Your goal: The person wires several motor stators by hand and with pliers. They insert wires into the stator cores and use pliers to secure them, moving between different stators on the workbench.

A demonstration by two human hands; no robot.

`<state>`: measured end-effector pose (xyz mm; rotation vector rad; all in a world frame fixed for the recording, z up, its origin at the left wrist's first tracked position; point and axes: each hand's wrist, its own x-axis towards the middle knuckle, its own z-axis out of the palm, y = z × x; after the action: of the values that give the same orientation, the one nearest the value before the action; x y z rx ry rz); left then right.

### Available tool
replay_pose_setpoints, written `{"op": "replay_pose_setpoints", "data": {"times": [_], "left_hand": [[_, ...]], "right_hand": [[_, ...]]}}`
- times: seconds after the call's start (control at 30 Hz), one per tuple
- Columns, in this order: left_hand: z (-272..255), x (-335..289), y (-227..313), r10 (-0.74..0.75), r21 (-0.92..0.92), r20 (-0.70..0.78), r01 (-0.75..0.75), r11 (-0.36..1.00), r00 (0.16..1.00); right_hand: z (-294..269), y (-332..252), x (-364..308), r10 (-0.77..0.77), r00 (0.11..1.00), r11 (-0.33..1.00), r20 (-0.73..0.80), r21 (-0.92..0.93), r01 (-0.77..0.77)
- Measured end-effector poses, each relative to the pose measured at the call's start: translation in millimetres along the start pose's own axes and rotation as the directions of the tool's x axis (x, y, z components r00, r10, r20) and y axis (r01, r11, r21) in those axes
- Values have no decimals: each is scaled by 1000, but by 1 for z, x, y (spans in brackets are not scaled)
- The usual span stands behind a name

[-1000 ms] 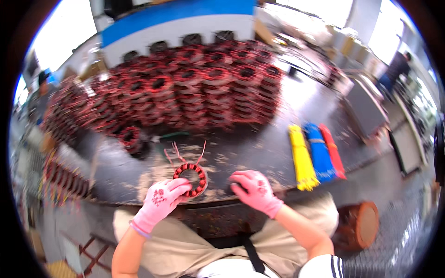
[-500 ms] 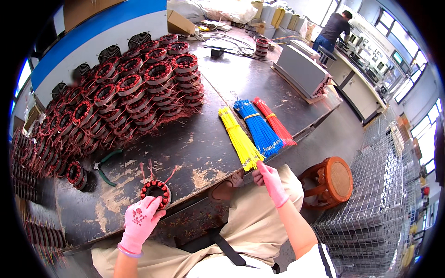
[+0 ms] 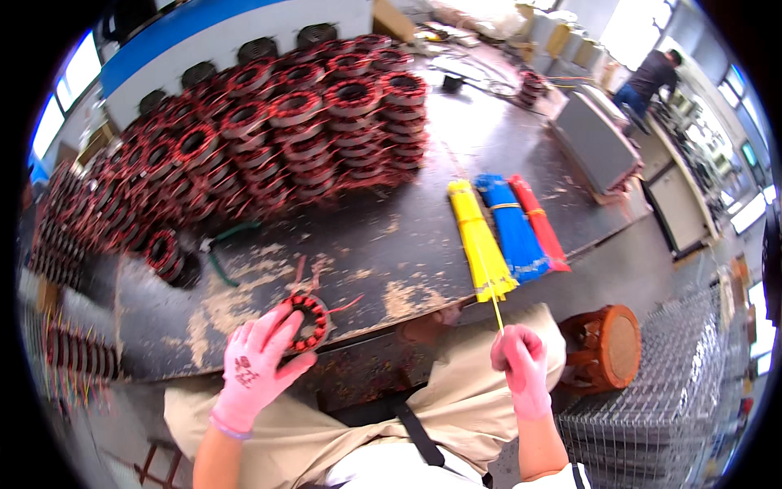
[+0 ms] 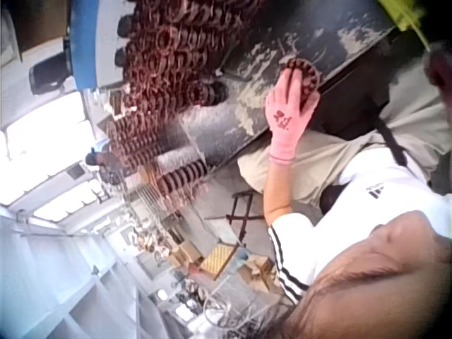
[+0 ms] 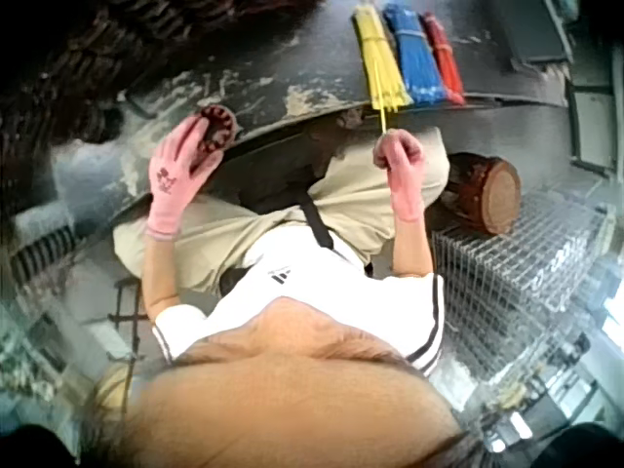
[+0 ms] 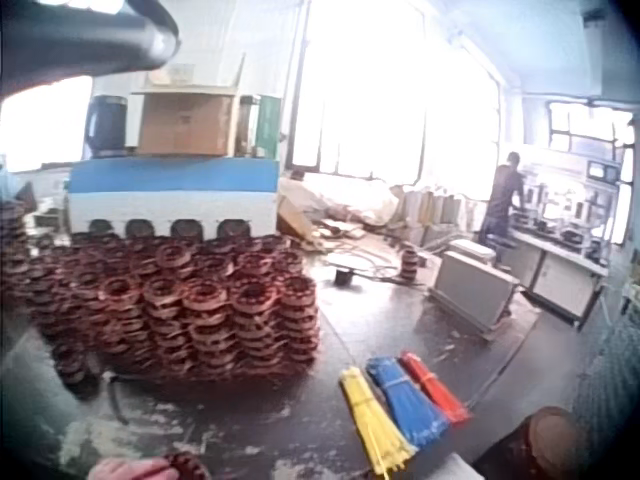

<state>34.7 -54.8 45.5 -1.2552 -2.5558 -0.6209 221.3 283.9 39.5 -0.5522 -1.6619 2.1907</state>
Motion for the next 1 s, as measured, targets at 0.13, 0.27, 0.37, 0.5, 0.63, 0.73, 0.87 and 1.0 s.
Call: {"op": "replay_pose_setpoints", "data": {"times": [0.13,0.27,0.37,0.5,0.63,0.73,0.87,1.0], "left_hand": [[-7,29,36,500,265,-414,-425,866,760],[-17,29,29,478,229,-420,-420,878,771],[-3,25,14,20,-54,-306,-39,998,952],[53,34,-4,-206,-317,-91,167,933,974],[60,27,-15,-190,-206,16,190,960,982],[53,25,-18,-179,-240,49,186,953,983],[50,24,-26,-203,-355,34,202,913,979],[44,28,-32,-206,-474,1,182,862,978]], "right_hand": [[100,-20,13,-260,731,886,631,-146,441],[127,-10,37,41,713,975,700,-184,124],[133,28,80,-367,694,389,620,-575,720],[134,69,93,-260,669,8,697,-691,723],[136,77,69,-226,705,79,673,-708,702],[136,92,57,-221,728,196,649,-702,685],[134,76,72,-241,778,396,581,-673,625],[148,61,112,90,843,616,530,-695,371]]}}
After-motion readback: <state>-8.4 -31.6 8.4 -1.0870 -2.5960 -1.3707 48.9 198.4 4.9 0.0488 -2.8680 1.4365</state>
